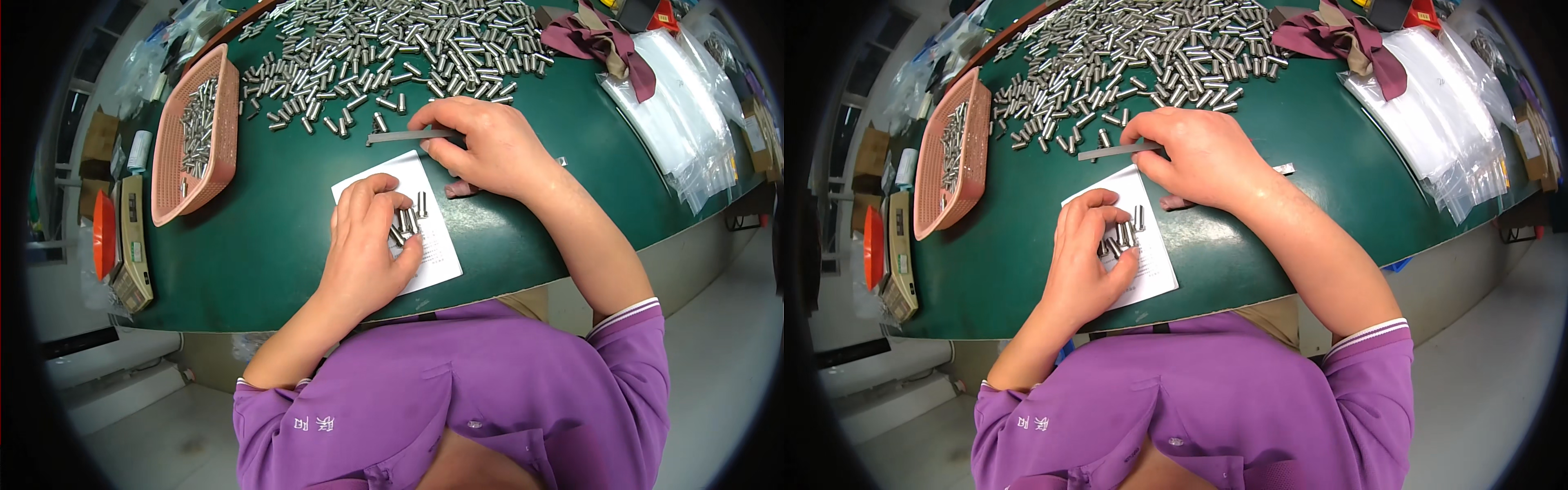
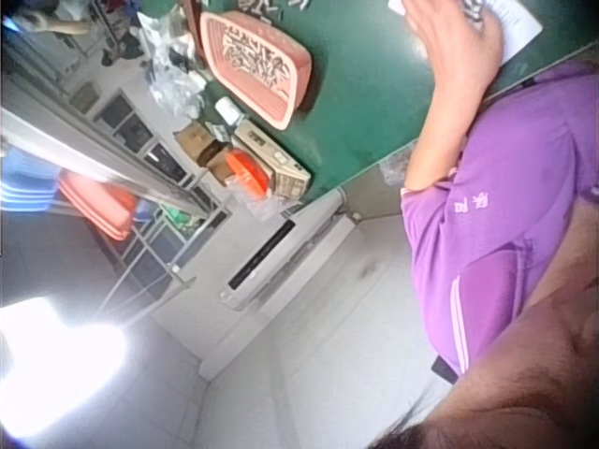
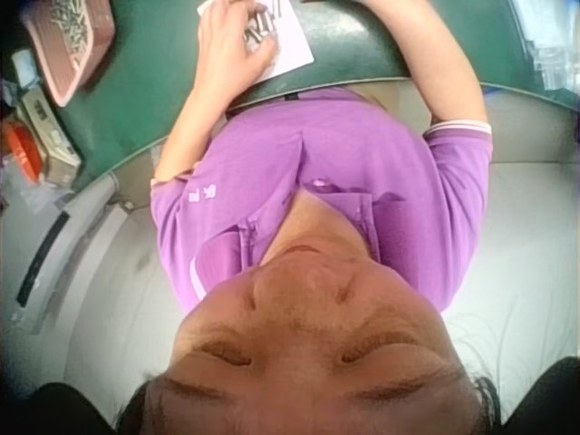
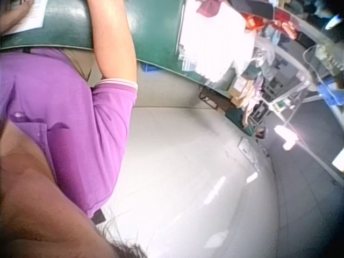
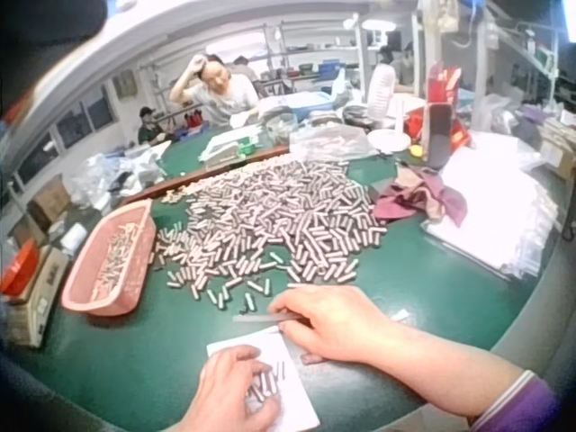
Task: The person sorts small cylindrical metal parts on a green workbench. They pick up individual parts from a large pile, inspect them, and arrange them in a neat row on a white paper sheet. The person uses a small metal tool to adjust the alignment of the parts in the row.
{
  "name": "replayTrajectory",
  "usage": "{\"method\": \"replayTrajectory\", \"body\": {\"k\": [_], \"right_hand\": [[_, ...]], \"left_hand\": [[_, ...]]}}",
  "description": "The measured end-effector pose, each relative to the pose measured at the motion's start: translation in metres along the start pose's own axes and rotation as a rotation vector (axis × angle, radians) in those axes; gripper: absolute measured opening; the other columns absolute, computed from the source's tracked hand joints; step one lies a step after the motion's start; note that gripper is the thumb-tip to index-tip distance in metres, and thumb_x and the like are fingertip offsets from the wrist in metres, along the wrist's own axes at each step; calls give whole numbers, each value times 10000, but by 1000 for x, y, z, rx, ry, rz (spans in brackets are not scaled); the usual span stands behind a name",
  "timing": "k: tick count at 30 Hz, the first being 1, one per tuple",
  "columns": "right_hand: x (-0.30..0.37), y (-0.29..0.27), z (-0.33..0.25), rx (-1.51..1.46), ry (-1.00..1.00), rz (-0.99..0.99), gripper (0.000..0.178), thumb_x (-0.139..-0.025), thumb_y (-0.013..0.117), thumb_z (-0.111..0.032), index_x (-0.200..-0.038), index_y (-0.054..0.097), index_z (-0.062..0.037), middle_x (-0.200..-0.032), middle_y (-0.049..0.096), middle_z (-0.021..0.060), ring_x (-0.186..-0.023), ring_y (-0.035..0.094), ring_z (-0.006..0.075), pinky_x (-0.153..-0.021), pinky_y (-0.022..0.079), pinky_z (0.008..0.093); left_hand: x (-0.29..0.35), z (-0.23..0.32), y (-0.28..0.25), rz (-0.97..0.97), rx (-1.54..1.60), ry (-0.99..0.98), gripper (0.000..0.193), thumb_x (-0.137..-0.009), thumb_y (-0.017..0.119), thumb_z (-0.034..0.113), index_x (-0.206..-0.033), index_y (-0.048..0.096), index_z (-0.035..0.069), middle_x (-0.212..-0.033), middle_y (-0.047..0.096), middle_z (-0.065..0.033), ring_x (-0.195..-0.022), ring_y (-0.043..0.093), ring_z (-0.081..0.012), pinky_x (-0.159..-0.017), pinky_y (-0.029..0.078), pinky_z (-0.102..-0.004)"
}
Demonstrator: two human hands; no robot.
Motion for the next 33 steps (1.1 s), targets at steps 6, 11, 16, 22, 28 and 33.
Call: {"method": "replayTrajectory", "body": {"k": [6,11,16,22,28,33], "right_hand": [[-1,-3,-1,-29,27,-6,197,-838,631,-200,-1011,683,-120,-899,675,83,-805,669,271,-719,530,395],[-3,-15,-5,-205,122,0,240,-823,648,-177,-1048,688,-102,-862,668,80,-650,663,208,-603,538,335],[-2,-13,-16,-643,298,-175,275,-785,722,-146,-1047,685,-70,-870,688,48,-646,650,133,-591,532,293],[0,-1,-26,-456,-78,-68,270,-761,759,-98,-1025,700,-87,-885,597,15,-812,569,136,-594,446,259],[0,5,-21,-460,-57,-68,254,-786,758,-96,-1033,706,-71,-895,605,18,-805,579,138,-605,455,266],[1,6,-18,-545,-17,-117,268,-803,753,-89,-1068,712,-73,-931,625,24,-821,587,140,-608,457,269]], "left_hand": [[-1,-5,0,19,38,57,371,-690,730,54,-1020,561,29,-1227,542,-145,-1160,492,-346,-979,408,-413],[-12,-13,-20,4,471,-126,344,-762,704,-6,-1059,534,22,-1185,600,-132,-1076,575,-236,-942,460,-371],[-33,-29,-22,-20,1278,-240,310,-871,635,-65,-1128,469,-12,-1102,620,-168,-1001,621,-163,-889,516,-287],[-38,-37,2,-77,1552,-325,313,-880,637,-47,-1151,512,44,-1175,623,-194,-1143,608,-265,-965,515,-372],[-31,-45,7,-133,1622,-425,178,-939,623,67,-1103,554,64,-1057,649,-97,-946,646,-156,-862,548,-315],[-30,-55,9,-183,1624,-423,102,-957,608,86,-1046,562,67,-1000,663,-86,-848,645,-131,-772,550,-266]]}}
Point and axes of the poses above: each hand's wrist, its own x-axis away from the middle knuckle, its own y-axis out of the palm, z = x × y, the point moved 3 cm from there along -x, towards the middle knuckle
